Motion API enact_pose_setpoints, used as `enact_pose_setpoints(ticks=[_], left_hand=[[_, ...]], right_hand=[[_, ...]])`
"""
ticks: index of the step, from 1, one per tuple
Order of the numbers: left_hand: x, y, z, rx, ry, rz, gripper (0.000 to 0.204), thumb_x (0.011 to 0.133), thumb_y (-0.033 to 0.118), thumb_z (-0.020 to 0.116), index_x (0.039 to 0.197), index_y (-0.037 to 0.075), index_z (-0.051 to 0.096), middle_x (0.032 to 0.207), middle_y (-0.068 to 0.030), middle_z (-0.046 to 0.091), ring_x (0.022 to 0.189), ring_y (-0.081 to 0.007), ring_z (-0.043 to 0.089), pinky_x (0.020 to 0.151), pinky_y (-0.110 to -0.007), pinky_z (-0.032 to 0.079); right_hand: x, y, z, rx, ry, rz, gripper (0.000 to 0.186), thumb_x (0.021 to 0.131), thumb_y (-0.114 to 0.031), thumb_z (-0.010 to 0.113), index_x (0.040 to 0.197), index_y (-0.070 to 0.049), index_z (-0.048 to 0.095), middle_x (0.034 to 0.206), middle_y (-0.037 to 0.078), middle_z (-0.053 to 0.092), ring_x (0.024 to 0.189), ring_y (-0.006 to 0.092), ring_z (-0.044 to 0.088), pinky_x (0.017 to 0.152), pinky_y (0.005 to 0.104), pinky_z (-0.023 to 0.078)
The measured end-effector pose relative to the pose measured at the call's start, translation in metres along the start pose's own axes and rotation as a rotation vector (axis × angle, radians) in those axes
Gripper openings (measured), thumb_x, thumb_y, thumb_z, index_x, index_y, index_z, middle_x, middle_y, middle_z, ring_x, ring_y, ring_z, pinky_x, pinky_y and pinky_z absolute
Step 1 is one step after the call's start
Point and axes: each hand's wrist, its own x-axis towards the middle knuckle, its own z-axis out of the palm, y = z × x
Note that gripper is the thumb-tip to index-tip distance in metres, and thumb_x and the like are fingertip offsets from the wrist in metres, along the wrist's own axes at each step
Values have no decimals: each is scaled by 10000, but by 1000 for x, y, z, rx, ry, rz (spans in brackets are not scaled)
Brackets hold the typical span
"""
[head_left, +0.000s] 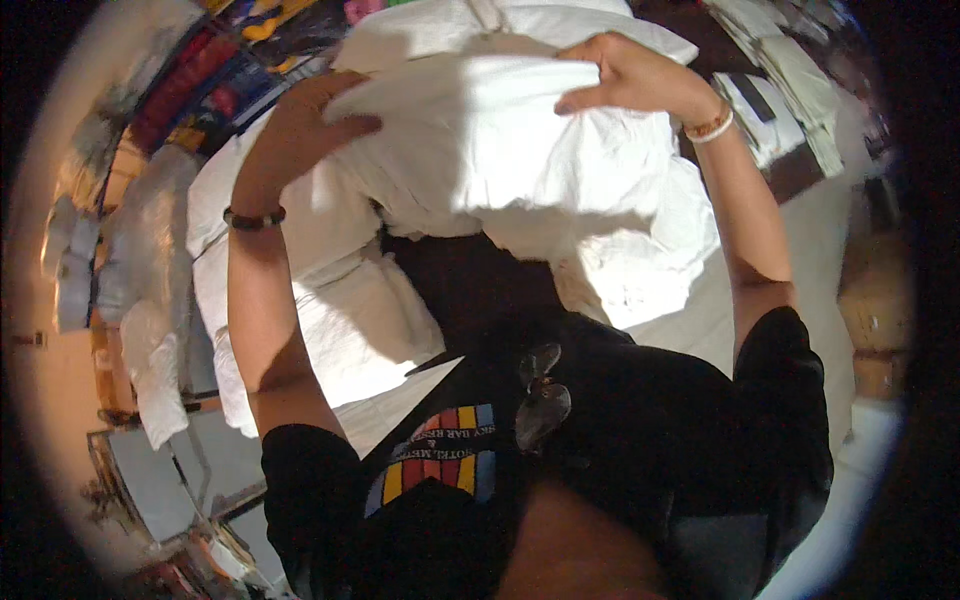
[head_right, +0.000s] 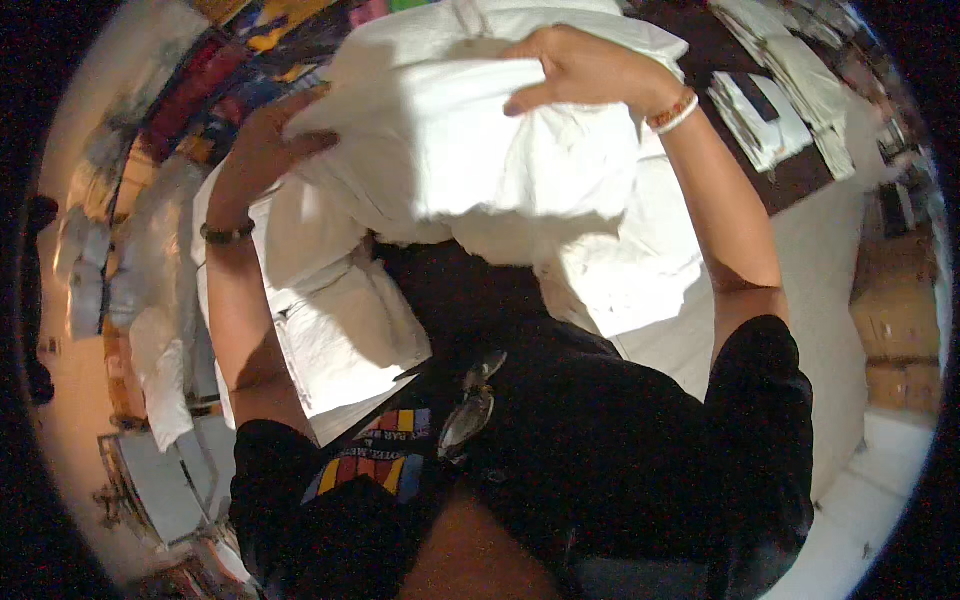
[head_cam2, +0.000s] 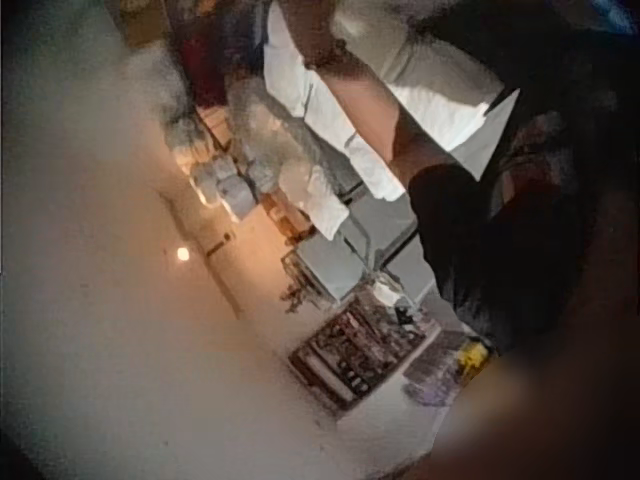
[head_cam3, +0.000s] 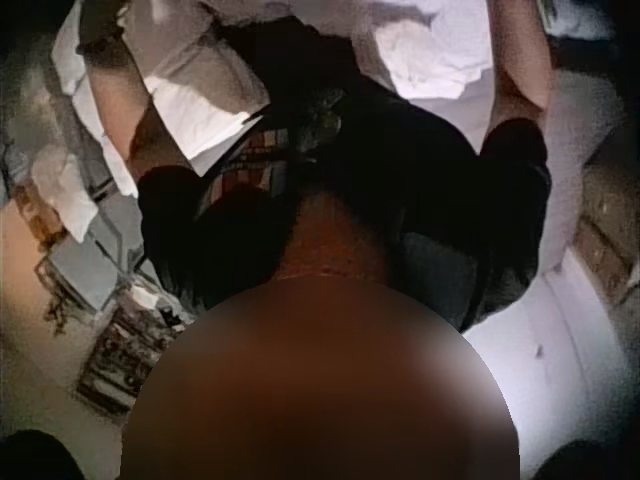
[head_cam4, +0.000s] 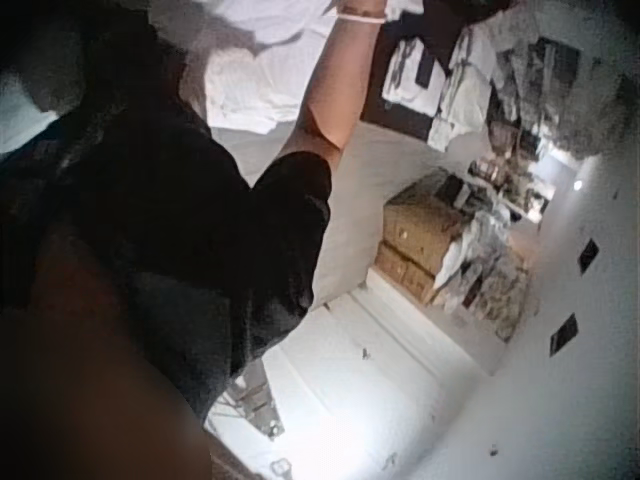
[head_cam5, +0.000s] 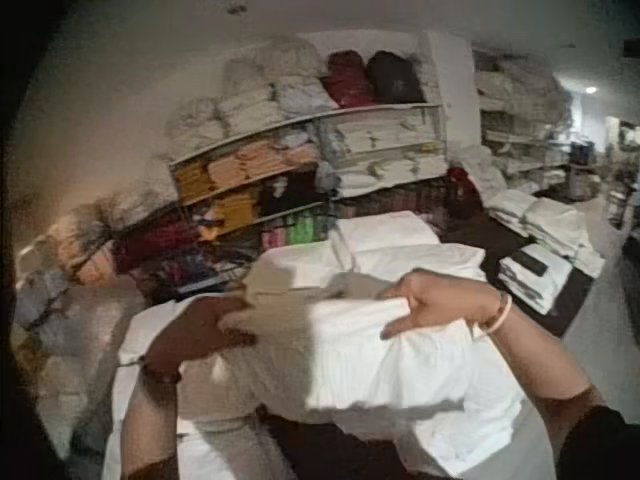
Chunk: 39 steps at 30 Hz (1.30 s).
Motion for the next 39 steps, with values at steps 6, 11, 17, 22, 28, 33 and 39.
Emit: enact_pose_setpoints(ticks=[6,11,17,22,28,33,39], left_hand=[[-30,-65,-89,41,762,100,391,821,132,801,1187,46,693,1094,-95,723,1010,-174,659,945,-309,489],[-97,-107,-29,-491,1373,-158,875,981,328,626,1595,60,63,1621,-178,205,1456,-310,280,1177,-447,273],[-168,-170,144,-1745,840,-471,814,970,662,441,1571,140,268,1570,-103,365,1366,-330,422,1144,-555,343],[-239,-195,159,-1951,892,-358,710,981,592,459,1480,89,412,1490,-129,462,1345,-331,460,1117,-539,384],[-261,-239,136,-1775,747,-700,577,991,354,598,1452,53,424,1443,-123,501,1322,-331,484,1117,-531,393],[-203,-221,101,-1552,677,-755,515,966,197,658,1408,22,460,1364,-92,547,1273,-275,522,1092,-488,435],[-91,-260,-31,-1644,803,-268,447,991,218,636,1386,61,498,1320,-54,584,1239,-239,547,1079,-461,454]], right_hand=[[125,-48,-6,-188,364,-279,414,876,-350,760,1128,-25,714,704,193,648,566,233,624,542,382,464],[201,-102,106,-443,623,-467,407,869,-224,638,1267,-142,607,1077,82,644,917,279,677,697,414,580],[171,-117,295,-379,181,-529,409,879,-233,604,1262,-93,618,1144,80,637,1036,235,638,803,368,548],[118,-76,342,115,100,-212,555,890,-381,682,1348,-89,573,1179,102,630,1048,293,631,875,400,535],[134,-59,348,1135,30,942,610,942,-460,674,1367,-41,546,1247,142,634,1073,284,628,909,433,519],[164,-91,359,1040,213,761,545,978,-325,659,1350,47,514,1211,161,643,1011,252,661,847,357,551],[190,-74,301,1087,342,445,407,1004,-221,616,1357,-37,531,1106,117,673,908,179,684,760,312,563]])
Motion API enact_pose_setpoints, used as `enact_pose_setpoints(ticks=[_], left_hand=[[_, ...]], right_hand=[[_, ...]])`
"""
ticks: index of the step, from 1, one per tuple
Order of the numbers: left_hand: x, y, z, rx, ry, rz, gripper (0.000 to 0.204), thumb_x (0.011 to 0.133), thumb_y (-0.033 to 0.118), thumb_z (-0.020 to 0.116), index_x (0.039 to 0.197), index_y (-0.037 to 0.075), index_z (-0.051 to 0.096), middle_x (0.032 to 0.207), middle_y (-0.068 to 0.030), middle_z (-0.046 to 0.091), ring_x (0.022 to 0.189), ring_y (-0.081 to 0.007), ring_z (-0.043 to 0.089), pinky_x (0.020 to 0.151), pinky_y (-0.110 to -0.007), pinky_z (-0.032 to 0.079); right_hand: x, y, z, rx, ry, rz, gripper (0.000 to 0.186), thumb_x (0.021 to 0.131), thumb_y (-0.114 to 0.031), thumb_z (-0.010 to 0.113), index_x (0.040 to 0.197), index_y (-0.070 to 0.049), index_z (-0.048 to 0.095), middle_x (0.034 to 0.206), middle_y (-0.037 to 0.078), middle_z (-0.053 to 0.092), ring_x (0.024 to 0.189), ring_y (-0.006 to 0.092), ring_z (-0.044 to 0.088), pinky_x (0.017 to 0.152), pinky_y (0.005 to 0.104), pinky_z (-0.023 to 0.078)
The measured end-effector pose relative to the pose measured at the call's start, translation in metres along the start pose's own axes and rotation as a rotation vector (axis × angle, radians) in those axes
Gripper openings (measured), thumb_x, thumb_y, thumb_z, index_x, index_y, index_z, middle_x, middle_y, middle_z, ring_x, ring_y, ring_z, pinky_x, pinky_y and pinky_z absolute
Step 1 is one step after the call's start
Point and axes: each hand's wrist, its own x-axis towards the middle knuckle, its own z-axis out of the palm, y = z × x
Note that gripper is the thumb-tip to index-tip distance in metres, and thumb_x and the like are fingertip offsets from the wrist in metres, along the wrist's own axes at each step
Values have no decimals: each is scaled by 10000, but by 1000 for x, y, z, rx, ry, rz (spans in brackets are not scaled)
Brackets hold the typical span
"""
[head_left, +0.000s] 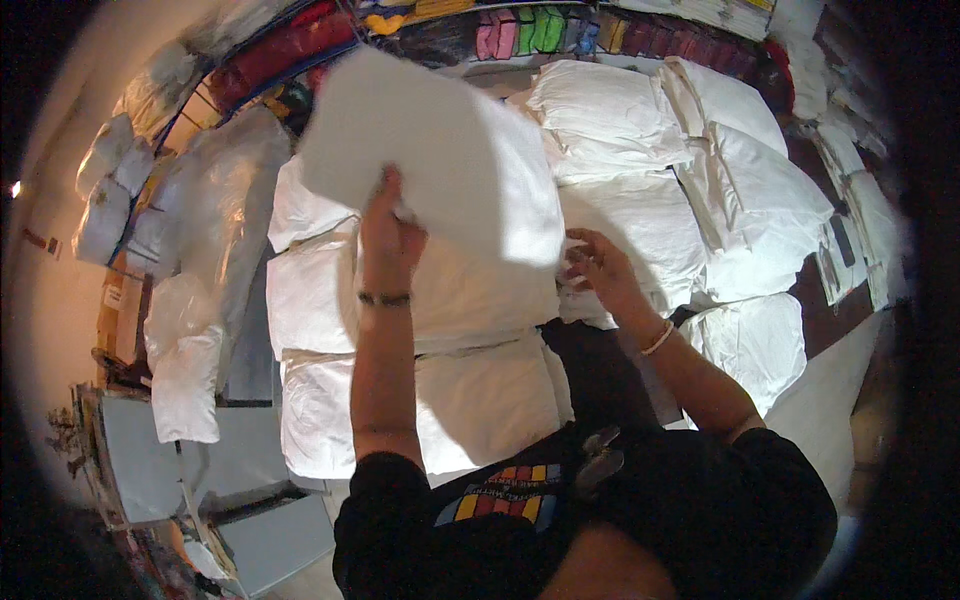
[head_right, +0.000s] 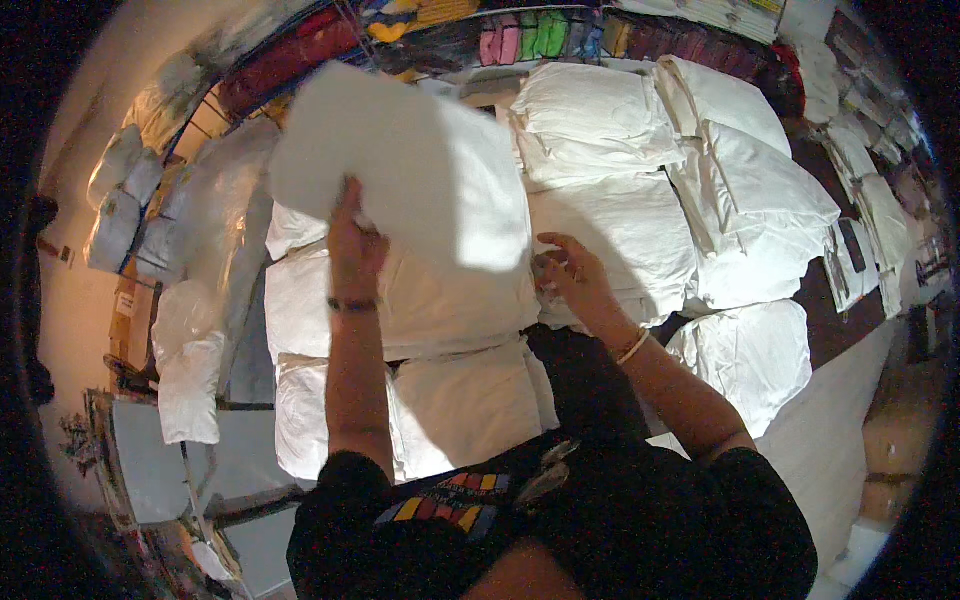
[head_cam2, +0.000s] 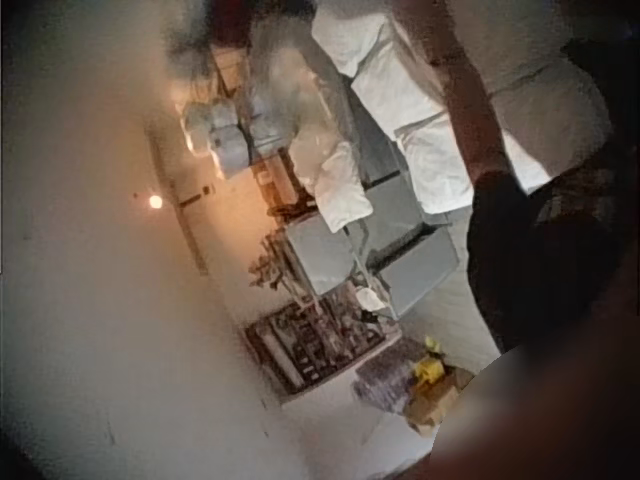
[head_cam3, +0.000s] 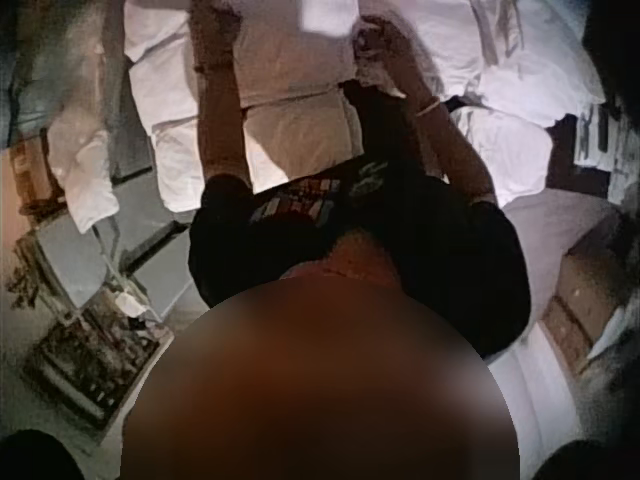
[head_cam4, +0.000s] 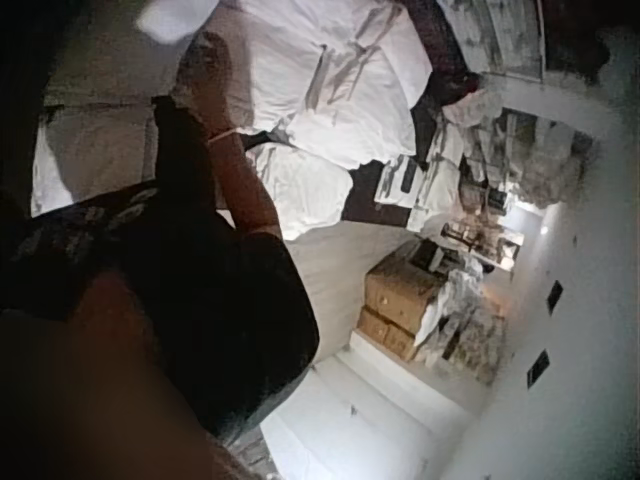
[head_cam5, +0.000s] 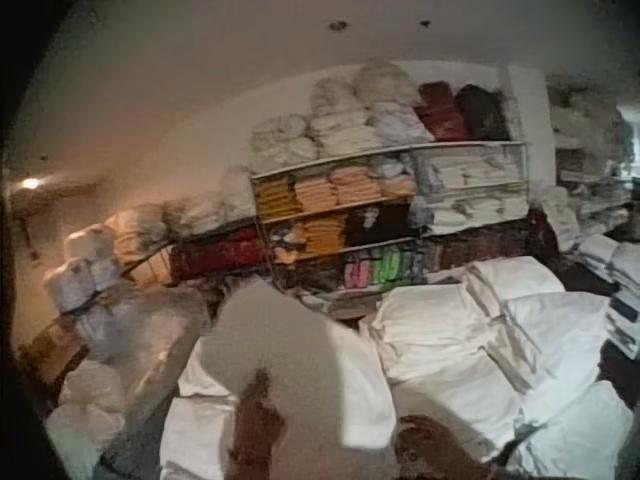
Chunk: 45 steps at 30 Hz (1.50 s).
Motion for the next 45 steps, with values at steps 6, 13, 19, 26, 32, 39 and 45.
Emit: enact_pose_setpoints(ticks=[6,13,19,26,32,39,45], left_hand=[[136,36,11,-221,-186,321,401,1014,234,591,1368,64,513,1322,-75,595,1239,-269,555,1085,-501,446],[224,-73,-145,106,228,1,450,996,257,602,1383,51,501,1343,-96,578,1232,-285,552,1064,-513,450],[274,-127,-295,1247,92,-137,563,925,339,673,1364,23,515,1340,-143,586,1223,-306,570,1018,-451,495],[253,-126,-270,559,353,-305,643,892,329,688,1409,32,448,1398,-168,538,1271,-317,531,1014,-456,496],[119,-122,-98,595,165,-25,699,919,199,624,1525,86,295,1519,-155,431,1377,-310,428,1068,-548,437],[-52,-190,43,831,-787,-279,438,983,170,564,1398,38,525,1360,-133,587,1112,-240,640,962,-367,506],[-133,-286,108,1034,-969,-472,410,926,44,549,1334,61,583,1264,-73,653,1052,-178,653,942,-335,501]], right_hand=[[-23,16,-20,-62,22,220,302,1024,-251,586,1242,-45,622,1031,59,700,882,137,681,752,286,566],[-103,67,-32,-159,-1,347,277,1023,-245,592,1117,2,677,951,67,718,796,126,667,713,283,554],[-146,84,-47,-378,-63,408,306,982,-310,635,1088,-28,687,949,93,722,790,170,683,726,348,559],[-174,80,-100,-685,291,264,251,946,-298,622,1039,-78,699,968,163,713,902,349,689,832,438,543],[-238,98,-231,-1279,890,74,220,873,-233,669,1027,-83,717,1142,114,674,1092,337,619,966,436,488],[-305,122,-401,-1095,1377,570,798,802,-475,753,1450,-98,478,1383,287,525,1341,468,442,1116,507,382],[-307,113,-485,-834,1211,521,890,772,-580,756,1396,8,515,1320,283,604,1274,401,560,1062,445,454]])
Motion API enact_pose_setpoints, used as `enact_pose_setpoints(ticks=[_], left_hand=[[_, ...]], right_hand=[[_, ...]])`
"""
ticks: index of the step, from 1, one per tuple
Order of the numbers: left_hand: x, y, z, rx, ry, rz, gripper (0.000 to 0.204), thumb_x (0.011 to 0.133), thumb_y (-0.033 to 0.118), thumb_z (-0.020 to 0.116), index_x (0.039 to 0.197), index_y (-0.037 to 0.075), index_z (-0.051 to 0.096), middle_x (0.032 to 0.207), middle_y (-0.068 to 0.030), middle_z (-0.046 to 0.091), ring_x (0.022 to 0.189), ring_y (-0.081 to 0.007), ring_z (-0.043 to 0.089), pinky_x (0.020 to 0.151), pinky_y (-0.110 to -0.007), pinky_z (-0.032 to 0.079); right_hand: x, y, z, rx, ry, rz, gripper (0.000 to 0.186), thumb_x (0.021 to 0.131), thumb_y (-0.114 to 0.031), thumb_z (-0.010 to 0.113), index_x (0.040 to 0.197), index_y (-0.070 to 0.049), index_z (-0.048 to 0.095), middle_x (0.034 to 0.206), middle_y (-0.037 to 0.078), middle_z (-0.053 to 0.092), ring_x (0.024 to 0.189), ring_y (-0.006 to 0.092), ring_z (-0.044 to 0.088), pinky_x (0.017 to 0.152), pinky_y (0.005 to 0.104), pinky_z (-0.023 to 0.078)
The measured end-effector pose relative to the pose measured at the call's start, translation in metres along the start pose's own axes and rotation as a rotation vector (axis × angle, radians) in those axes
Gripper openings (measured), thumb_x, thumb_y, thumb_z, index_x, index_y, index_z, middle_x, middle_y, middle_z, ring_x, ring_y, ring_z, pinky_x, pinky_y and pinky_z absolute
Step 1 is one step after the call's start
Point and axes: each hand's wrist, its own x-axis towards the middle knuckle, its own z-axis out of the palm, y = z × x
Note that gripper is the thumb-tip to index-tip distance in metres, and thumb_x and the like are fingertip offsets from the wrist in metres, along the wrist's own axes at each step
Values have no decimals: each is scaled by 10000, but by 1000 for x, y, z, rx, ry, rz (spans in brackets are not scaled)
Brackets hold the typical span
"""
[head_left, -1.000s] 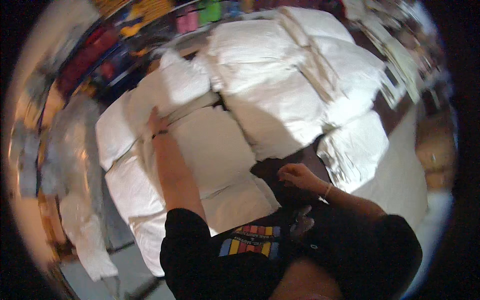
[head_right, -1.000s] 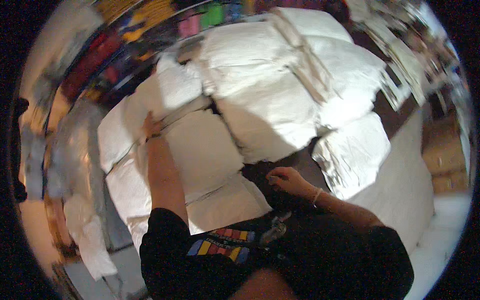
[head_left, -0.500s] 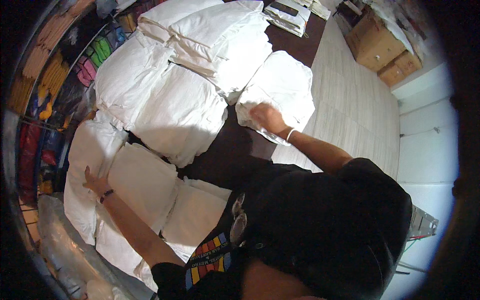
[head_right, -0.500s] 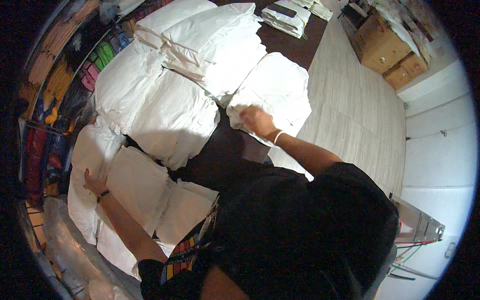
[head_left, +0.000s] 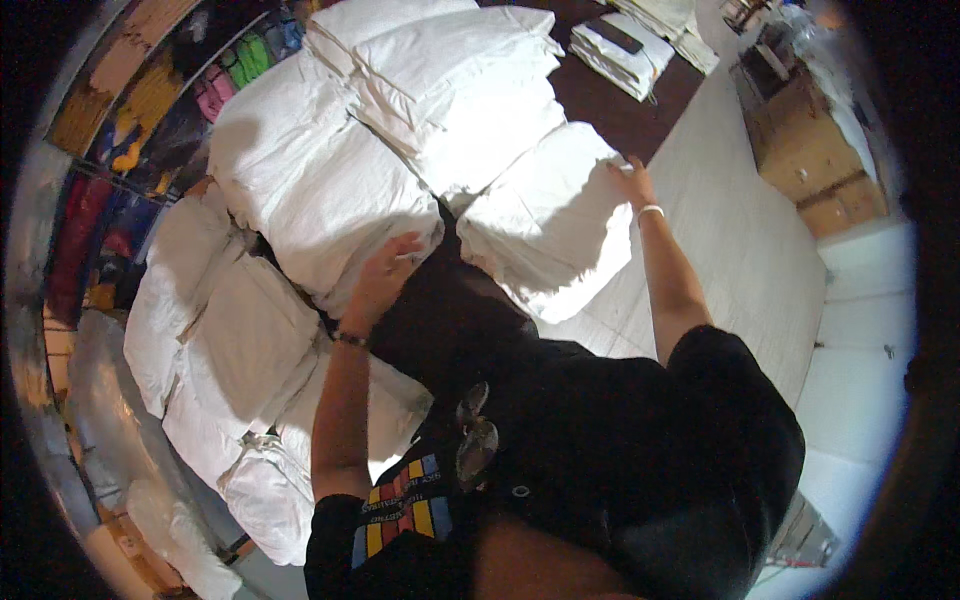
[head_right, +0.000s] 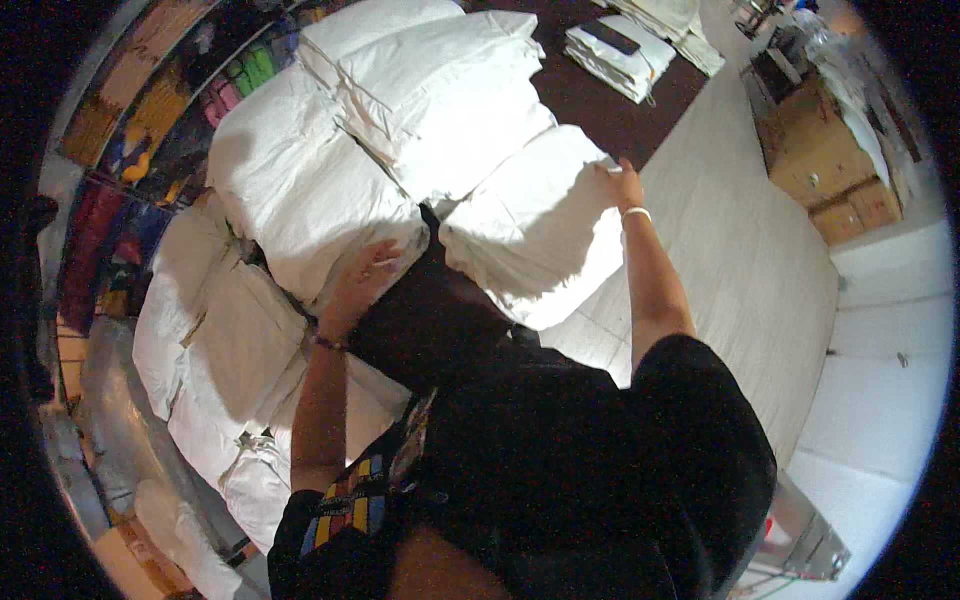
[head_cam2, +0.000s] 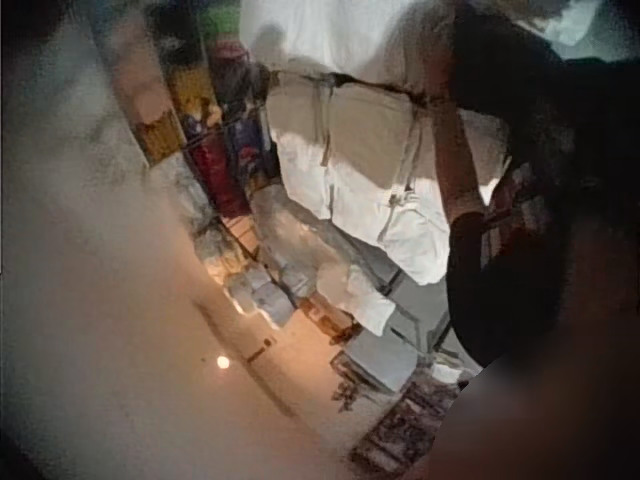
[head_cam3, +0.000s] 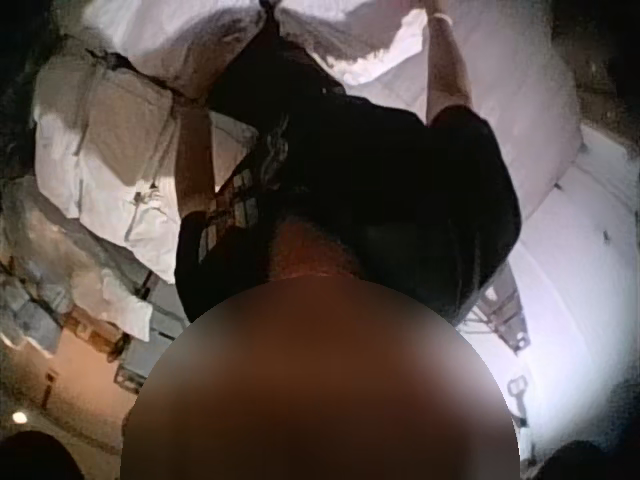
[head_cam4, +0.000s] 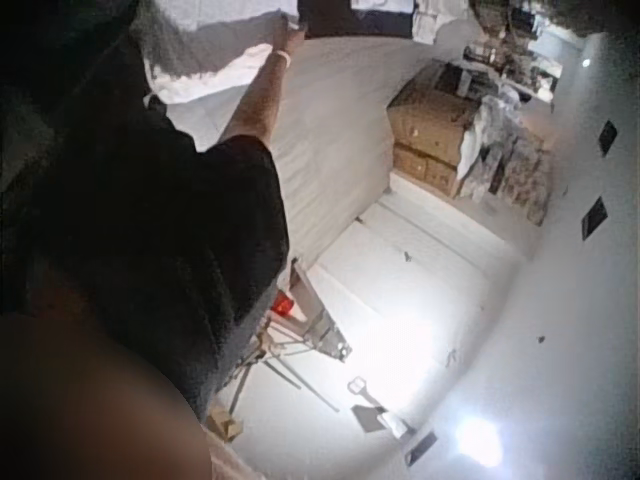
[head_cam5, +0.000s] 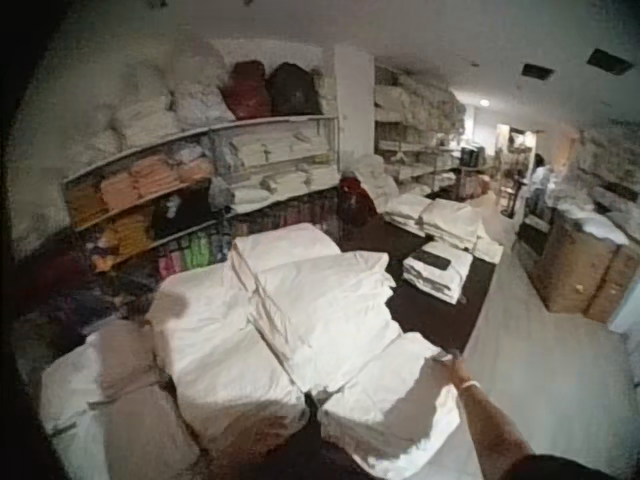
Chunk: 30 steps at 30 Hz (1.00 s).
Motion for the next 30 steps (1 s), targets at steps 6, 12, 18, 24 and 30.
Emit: enact_pose_setpoints(ticks=[6,12,18,24,30], left_hand=[[75,64,31,225,490,426,475,865,20,651,1332,51,572,1325,-146,603,1214,-274,583,997,-375,477],[182,104,7,499,564,569,625,857,183,738,1417,40,500,1478,-193,478,1377,-375,442,1146,-414,348],[258,100,-10,491,704,0,971,805,595,717,1510,32,359,1510,-250,413,1374,-399,429,1137,-506,342],[318,98,-58,109,1049,-77,1039,693,503,845,1446,-45,387,1412,-304,503,1319,-432,491,1085,-476,425],[330,92,-83,251,864,17,762,672,360,874,1277,-1,583,1232,-214,660,1128,-351,638,962,-406,502]], right_hand=[[-64,-55,22,-559,31,-566,759,856,-546,687,1462,-143,473,1510,225,405,1430,475,304,1107,602,344],[-147,-86,36,-492,-211,-849,643,959,-519,563,1517,-229,426,1645,119,237,1518,446,105,1175,664,147],[-142,-83,26,-376,-264,-867,609,937,-445,631,1477,-206,481,1619,118,295,1507,438,142,1167,666,155],[-144,-84,30,-421,-255,-879,636,937,-407,646,1506,-227,430,1632,105,262,1515,429,115,1167,669,143],[-139,-86,30,-399,-289,-876,625,963,-429,604,1521,-223,409,1632,114,254,1514,432,110,1168,668,125]])
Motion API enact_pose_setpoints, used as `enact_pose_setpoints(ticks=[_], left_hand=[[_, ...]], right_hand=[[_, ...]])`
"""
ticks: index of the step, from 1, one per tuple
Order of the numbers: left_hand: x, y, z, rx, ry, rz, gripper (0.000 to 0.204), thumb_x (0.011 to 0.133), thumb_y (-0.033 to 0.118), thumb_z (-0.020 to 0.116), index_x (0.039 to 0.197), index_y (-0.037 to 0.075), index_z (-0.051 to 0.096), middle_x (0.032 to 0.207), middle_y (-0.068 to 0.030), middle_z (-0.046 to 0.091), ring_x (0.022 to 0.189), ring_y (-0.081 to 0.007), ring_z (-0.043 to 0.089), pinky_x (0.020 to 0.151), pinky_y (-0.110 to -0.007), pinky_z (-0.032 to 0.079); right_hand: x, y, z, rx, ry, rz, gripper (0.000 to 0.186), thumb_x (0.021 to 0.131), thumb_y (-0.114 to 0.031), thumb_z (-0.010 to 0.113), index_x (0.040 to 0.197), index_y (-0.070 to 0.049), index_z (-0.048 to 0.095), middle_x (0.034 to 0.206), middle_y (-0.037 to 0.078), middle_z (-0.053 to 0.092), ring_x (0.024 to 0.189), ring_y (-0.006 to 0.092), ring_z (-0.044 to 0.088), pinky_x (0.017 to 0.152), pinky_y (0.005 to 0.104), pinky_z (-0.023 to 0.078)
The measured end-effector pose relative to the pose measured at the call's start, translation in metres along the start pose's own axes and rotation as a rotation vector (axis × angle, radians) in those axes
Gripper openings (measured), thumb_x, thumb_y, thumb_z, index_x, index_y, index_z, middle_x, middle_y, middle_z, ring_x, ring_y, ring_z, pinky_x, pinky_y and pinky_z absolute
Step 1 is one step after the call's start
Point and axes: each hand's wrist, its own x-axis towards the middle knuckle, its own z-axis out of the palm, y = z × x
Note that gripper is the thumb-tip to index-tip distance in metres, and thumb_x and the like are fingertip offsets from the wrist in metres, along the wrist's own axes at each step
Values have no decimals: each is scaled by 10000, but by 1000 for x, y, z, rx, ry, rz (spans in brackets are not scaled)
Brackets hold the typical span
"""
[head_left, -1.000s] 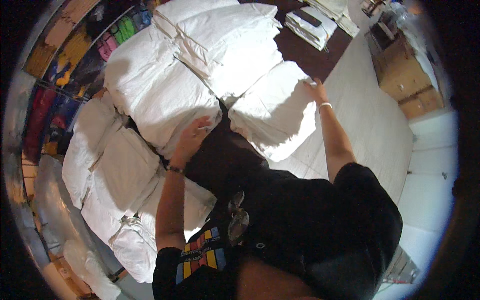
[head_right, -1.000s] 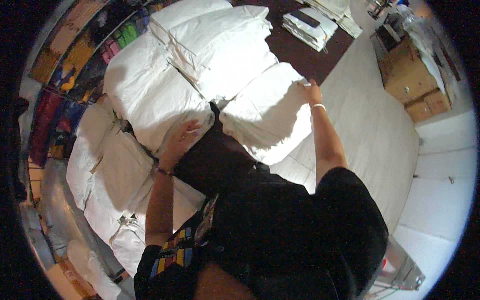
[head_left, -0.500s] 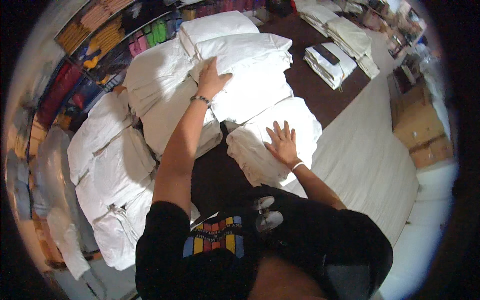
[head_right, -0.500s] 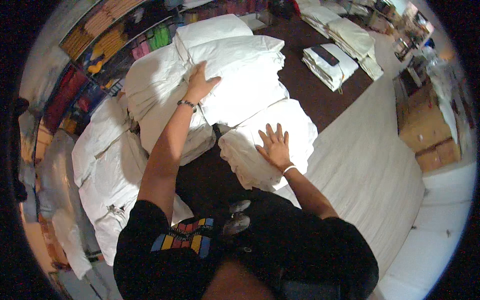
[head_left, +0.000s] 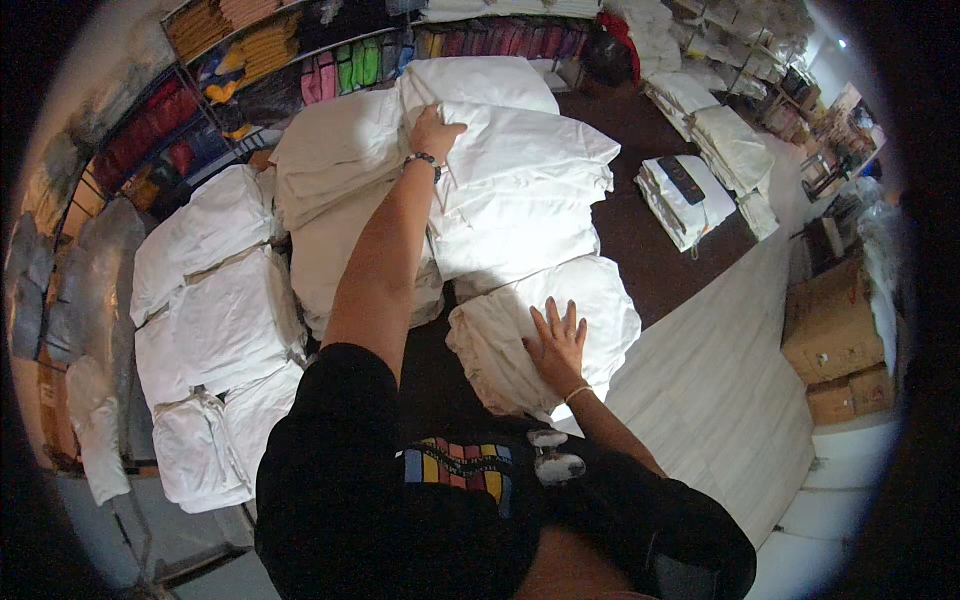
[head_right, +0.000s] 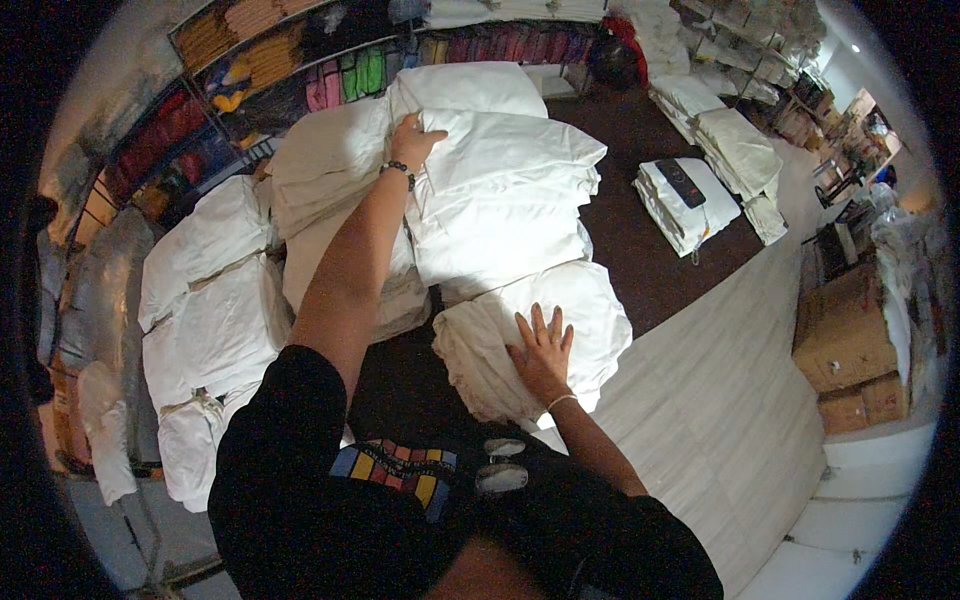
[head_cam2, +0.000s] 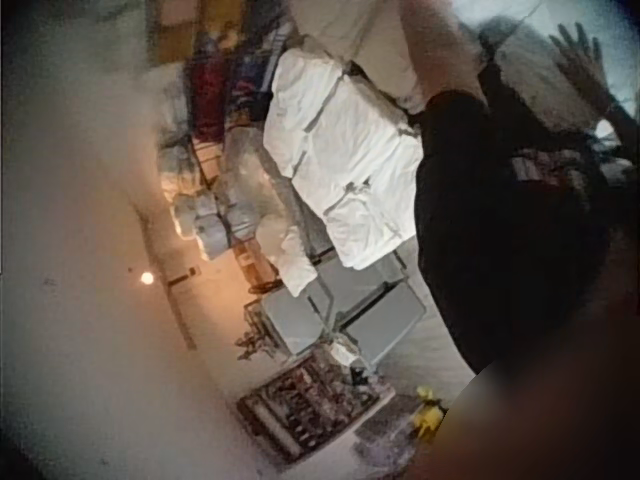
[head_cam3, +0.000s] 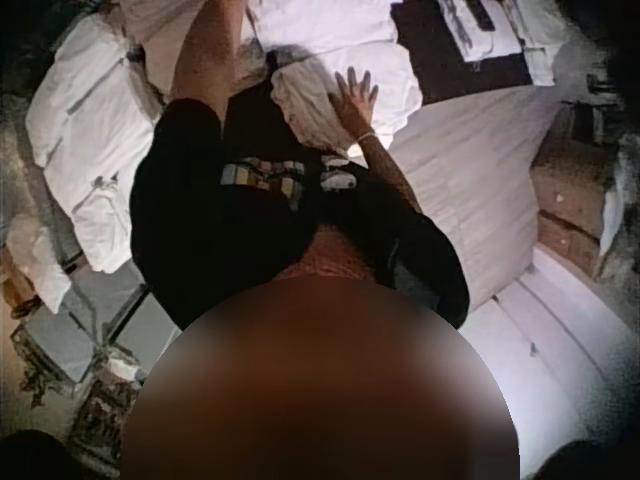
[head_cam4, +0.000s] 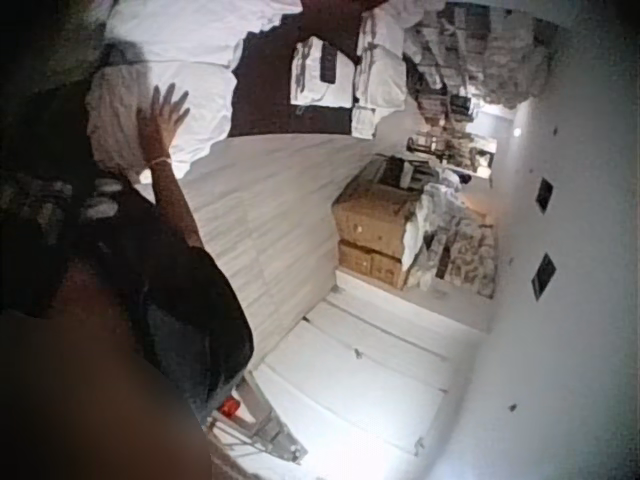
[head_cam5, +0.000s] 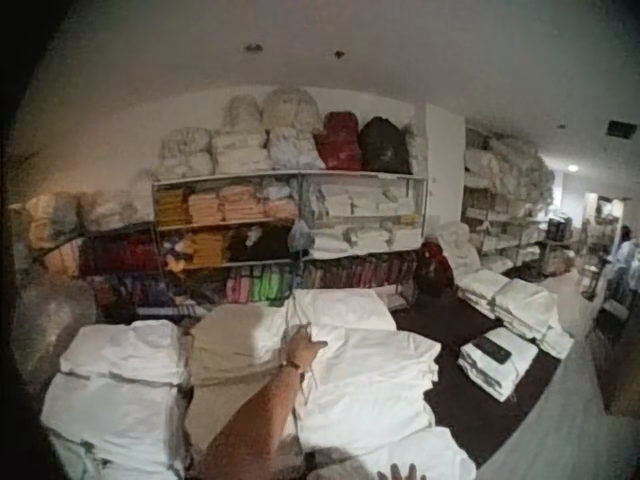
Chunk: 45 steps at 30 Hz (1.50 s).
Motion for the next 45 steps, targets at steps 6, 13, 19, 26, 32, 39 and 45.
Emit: enact_pose_setpoints(ticks=[6,13,19,26,32,39,45], left_hand=[[-26,22,-9,-136,189,399,402,767,121,805,1117,53,620,1062,-151,696,1027,-262,668,865,-360,513],[-65,97,-43,-621,-229,520,369,869,-6,707,1209,45,575,1186,-70,660,1156,-176,605,975,-302,474],[-167,143,-153,-795,-647,882,325,894,-60,646,1186,57,565,1259,-91,650,1181,-156,602,989,-289,480],[-265,77,-233,-328,-30,667,367,886,85,707,1229,59,578,1205,-95,647,1138,-201,606,1032,-353,441],[-350,12,-304,36,-298,210,609,845,189,783,1381,76,517,1227,-114,618,1037,-236,647,899,-355,506],[-302,-40,-425,-1150,-56,74,1016,856,864,313,1604,193,158,1564,-236,356,1359,-503,424,1020,-691,415],[-315,-159,-524,-1239,232,-14,1124,825,883,386,1584,79,186,1539,-171,416,1410,-426,391,1096,-684,347]], right_hand=[[3,-2,-1,1,-23,7,633,937,-386,657,1507,-221,437,1639,110,255,1508,446,129,1156,681,142],[58,0,-112,548,411,-74,544,895,-204,720,1388,-47,555,1456,192,517,1380,363,439,1171,461,300],[71,-26,-294,-195,682,-297,1037,675,-563,824,1521,-124,417,1579,209,343,1488,433,219,1199,598,143],[63,-123,-247,733,-174,-356,339,855,-134,786,1129,44,696,957,136,753,835,112,665,779,278,530],[120,-229,-227,698,57,-661,252,893,-167,734,1056,23,720,844,172,743,709,205,711,650,344,530],[193,-412,-241,266,843,-1167,404,862,-266,681,1248,-160,628,878,83,690,758,268,709,608,387,559],[167,-511,-126,207,522,-1199,476,928,-164,523,1401,-217,527,910,76,629,796,265,680,606,413,585]])
